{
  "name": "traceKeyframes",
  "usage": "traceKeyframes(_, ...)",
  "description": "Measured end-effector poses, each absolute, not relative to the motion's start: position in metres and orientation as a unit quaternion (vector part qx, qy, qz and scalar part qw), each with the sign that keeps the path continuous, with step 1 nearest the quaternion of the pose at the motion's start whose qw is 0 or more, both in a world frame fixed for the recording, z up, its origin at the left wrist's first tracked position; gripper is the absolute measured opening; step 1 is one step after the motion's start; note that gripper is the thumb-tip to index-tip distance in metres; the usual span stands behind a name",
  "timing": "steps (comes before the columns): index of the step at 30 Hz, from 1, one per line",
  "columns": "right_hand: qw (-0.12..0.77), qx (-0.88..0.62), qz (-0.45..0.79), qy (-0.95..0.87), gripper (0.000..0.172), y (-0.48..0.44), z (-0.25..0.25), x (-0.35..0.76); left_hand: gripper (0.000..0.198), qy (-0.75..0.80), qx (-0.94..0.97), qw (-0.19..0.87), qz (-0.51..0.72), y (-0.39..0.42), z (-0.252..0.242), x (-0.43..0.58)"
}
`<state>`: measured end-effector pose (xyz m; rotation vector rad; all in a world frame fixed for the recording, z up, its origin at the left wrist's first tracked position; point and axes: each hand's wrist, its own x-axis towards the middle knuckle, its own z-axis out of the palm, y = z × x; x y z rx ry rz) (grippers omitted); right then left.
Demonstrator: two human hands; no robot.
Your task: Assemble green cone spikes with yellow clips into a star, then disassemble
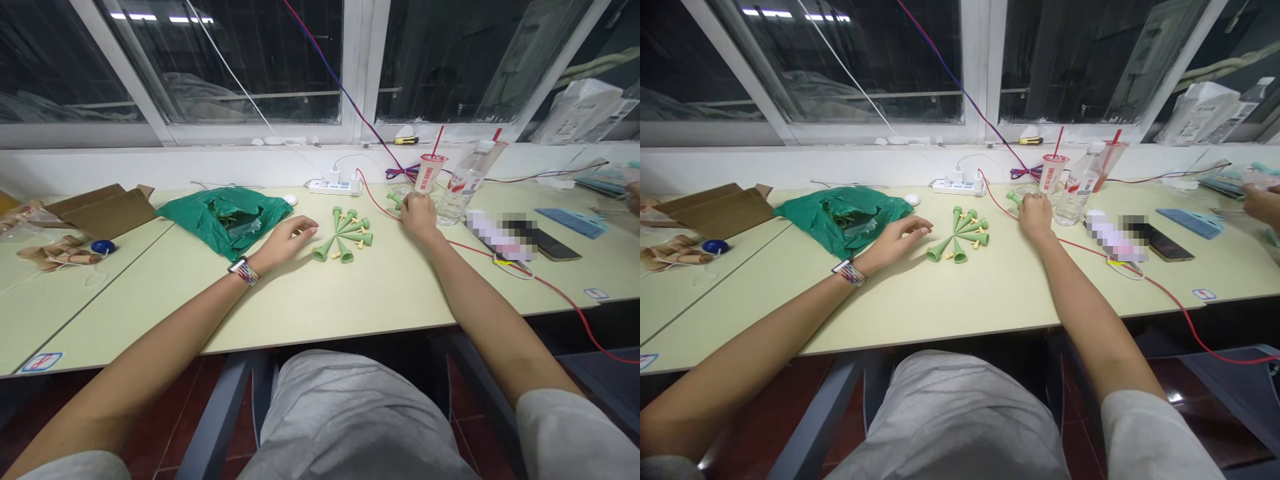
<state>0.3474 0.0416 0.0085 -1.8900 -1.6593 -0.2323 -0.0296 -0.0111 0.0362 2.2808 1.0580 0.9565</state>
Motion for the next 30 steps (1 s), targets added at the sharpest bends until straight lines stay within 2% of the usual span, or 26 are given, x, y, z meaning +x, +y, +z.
traceKeyframes(2,0.387,-0.665,-0.017,-0.639,0.023,0.037,0.016,0.326,0.043,0.383,0.801,0.256,0.383,-0.008,0.035,-0.030)
traceKeyframes(4,0.463,-0.587,0.103,-0.656,0.019,0.029,0.022,0.293,0.049,0.375,0.763,0.312,0.424,-0.005,0.034,-0.030)
traceKeyframes(6,0.498,-0.484,0.233,-0.681,0.019,0.017,0.025,0.253,0.059,0.359,0.718,0.377,0.461,-0.002,0.034,-0.031)
traceKeyframes(9,0.481,-0.397,0.347,-0.700,0.018,-0.001,0.029,0.197,0.064,0.336,0.651,0.451,0.510,0.002,0.035,-0.032)
traceKeyframes(14,0.469,-0.378,0.426,-0.675,0.018,-0.015,0.036,0.146,0.048,0.304,0.566,0.507,0.575,0.013,0.040,-0.039)
traceKeyframes(17,0.468,-0.410,0.379,-0.685,0.020,-0.022,0.033,0.127,0.039,0.302,0.498,0.506,0.636,0.026,0.047,-0.053)
traceKeyframes(19,0.408,-0.426,0.305,-0.748,0.018,-0.033,0.029,0.113,0.035,0.300,0.445,0.500,0.680,0.035,0.052,-0.066)
traceKeyframes(21,0.311,-0.414,0.208,-0.830,0.014,-0.048,0.024,0.095,0.030,0.291,0.402,0.507,0.705,0.044,0.053,-0.079)
traceKeyframes(24,0.229,-0.341,0.064,-0.909,0.020,-0.067,0.019,0.068,0.027,0.296,0.362,0.522,0.713,0.055,0.047,-0.092)
traceKeyframes(30,0.216,-0.306,-0.035,-0.926,0.035,-0.072,0.012,0.041,0.024,0.314,0.366,0.544,0.686,0.059,0.037,-0.092)
